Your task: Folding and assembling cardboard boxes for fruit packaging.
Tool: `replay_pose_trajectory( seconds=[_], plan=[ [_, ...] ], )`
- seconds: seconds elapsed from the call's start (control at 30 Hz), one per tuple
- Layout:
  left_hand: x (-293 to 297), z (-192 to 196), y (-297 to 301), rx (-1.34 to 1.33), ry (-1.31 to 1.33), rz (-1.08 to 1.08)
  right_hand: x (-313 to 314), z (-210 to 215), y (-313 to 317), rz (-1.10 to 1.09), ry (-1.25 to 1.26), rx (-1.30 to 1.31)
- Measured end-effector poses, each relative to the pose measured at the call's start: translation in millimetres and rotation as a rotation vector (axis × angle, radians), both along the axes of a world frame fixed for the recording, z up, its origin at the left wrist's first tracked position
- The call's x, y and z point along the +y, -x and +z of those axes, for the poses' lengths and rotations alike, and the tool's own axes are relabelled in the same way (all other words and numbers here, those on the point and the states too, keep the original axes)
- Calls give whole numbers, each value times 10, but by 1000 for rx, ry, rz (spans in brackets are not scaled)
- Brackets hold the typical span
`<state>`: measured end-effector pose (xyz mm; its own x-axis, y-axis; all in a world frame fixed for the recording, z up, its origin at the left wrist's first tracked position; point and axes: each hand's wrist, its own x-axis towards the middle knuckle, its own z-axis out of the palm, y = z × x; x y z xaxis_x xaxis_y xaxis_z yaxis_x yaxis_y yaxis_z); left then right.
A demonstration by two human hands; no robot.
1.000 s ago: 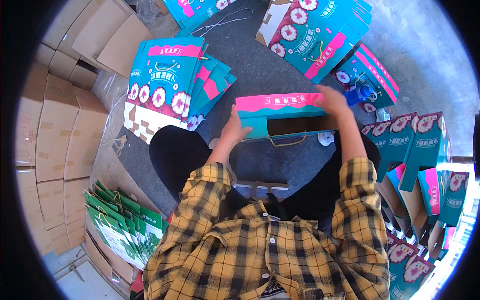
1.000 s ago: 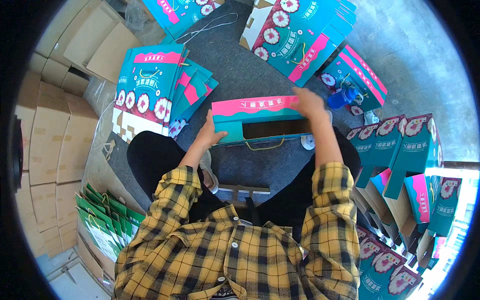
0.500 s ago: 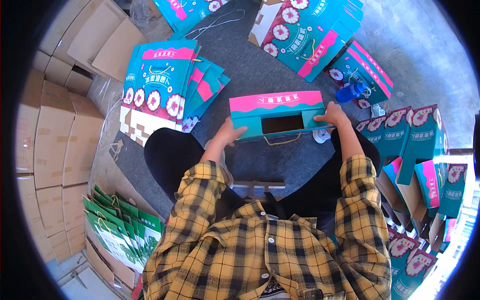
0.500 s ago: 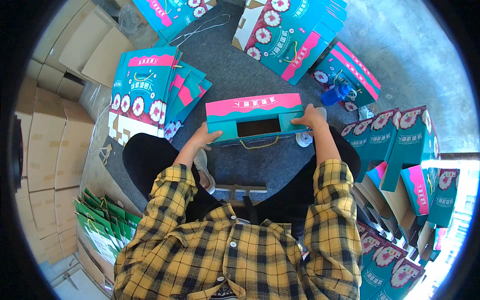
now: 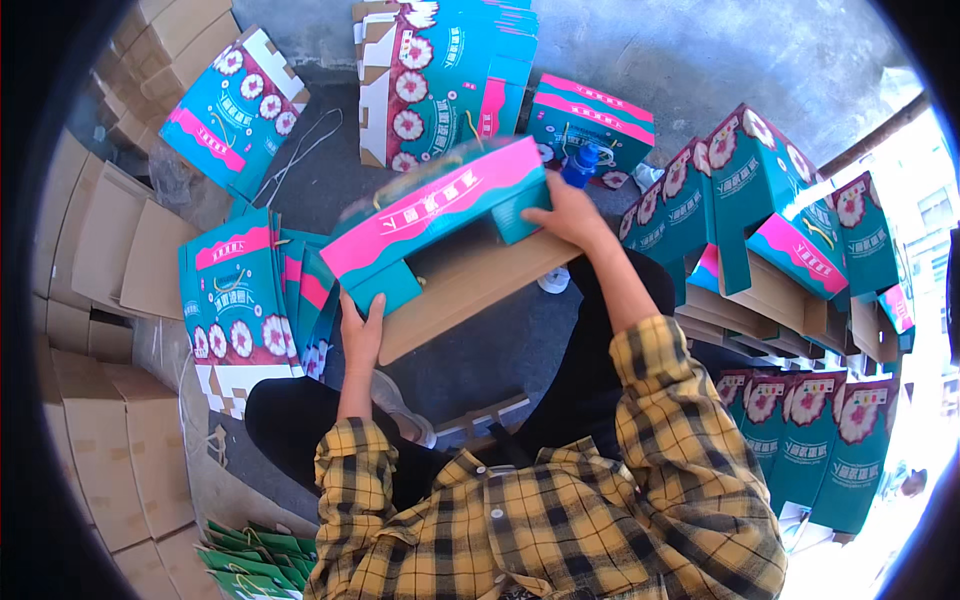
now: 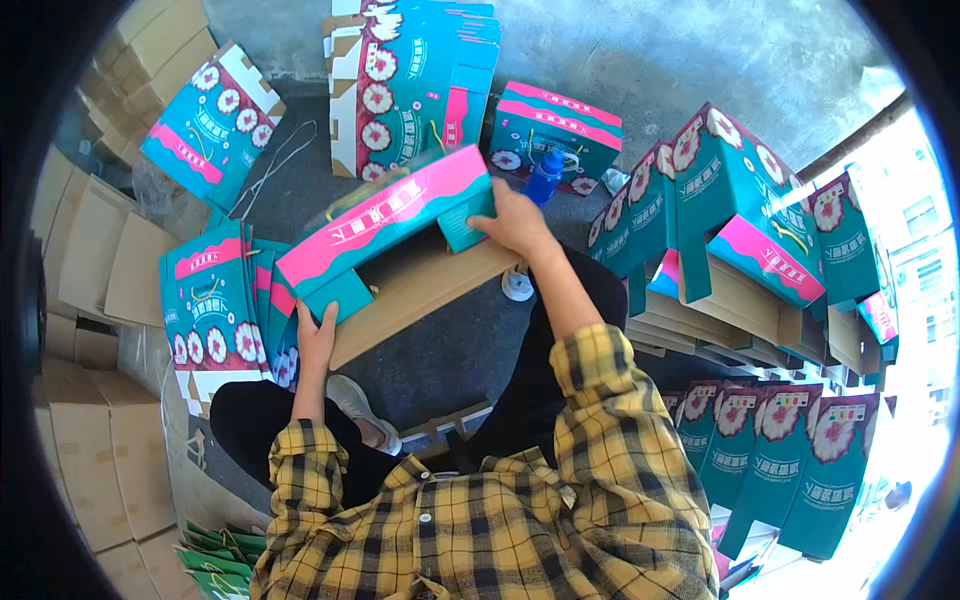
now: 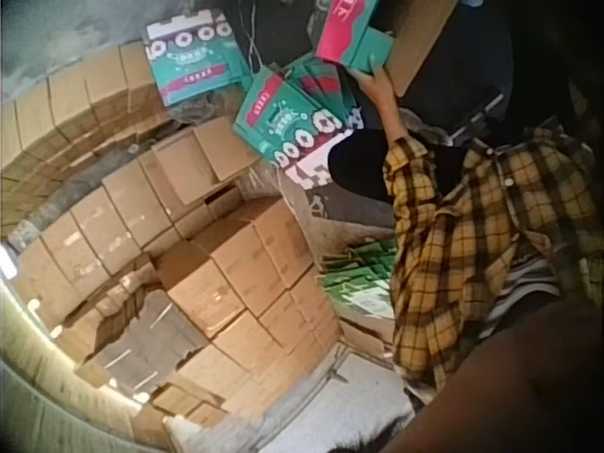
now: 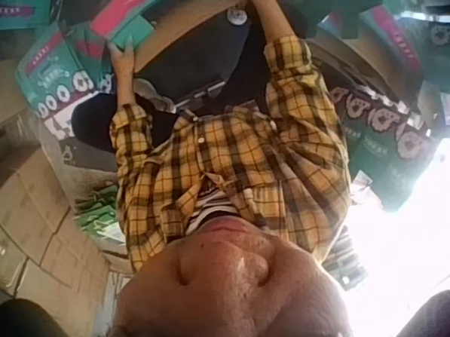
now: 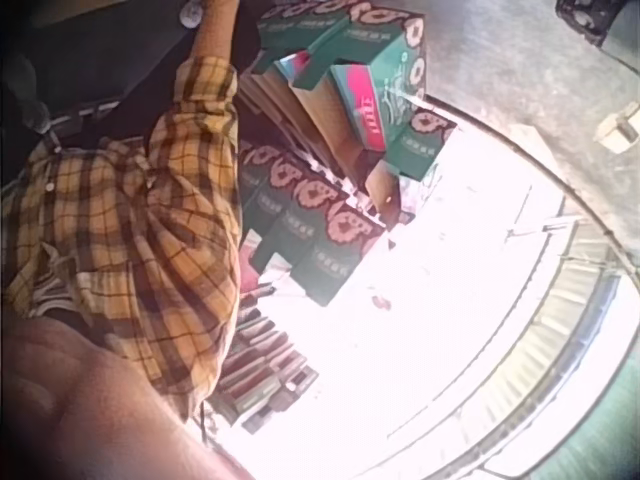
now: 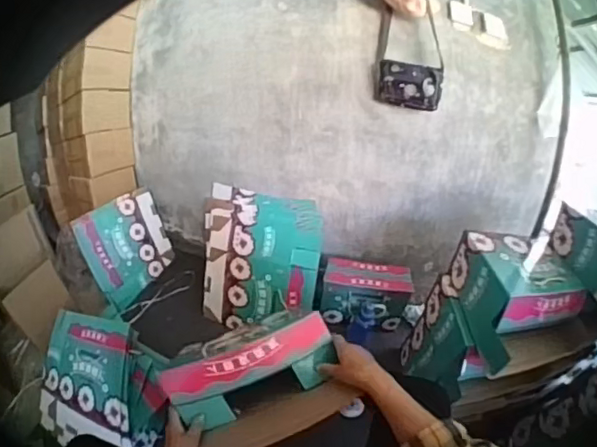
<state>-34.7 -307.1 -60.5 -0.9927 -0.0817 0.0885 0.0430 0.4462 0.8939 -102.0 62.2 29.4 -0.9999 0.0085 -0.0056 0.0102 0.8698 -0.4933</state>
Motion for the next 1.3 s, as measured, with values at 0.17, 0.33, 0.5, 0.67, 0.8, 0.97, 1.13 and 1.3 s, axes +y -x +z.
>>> replay_pose_trajectory(
  seconds=[0.17,0.33,0.5,0.67,0.8,0.97,1.13,1.3],
  plan=[
    [566,592,74,339,-353,-77,192,1070,-774,-153,197,526],
    [1513,1232,152,456,-402,-269,961,1568,-1600,-360,207,753],
    [2705,1839,146,612,-328,-492,2001,1700,-2293,-590,-61,866],
    [3647,2141,53,779,-367,-648,2959,1754,-2904,-760,-19,629],
    [4159,2176,-183,674,-293,-735,3699,1426,-3190,-963,-73,645],
    [4496,2167,-300,606,-180,-702,3715,1426,-3051,-1059,-111,678],
    [4669,2127,-254,598,-166,-762,3802,1364,-3047,-1111,-129,723],
    [4639,2172,-300,651,-28,-888,4287,1196,-3302,-1020,-129,845]
  ],
)
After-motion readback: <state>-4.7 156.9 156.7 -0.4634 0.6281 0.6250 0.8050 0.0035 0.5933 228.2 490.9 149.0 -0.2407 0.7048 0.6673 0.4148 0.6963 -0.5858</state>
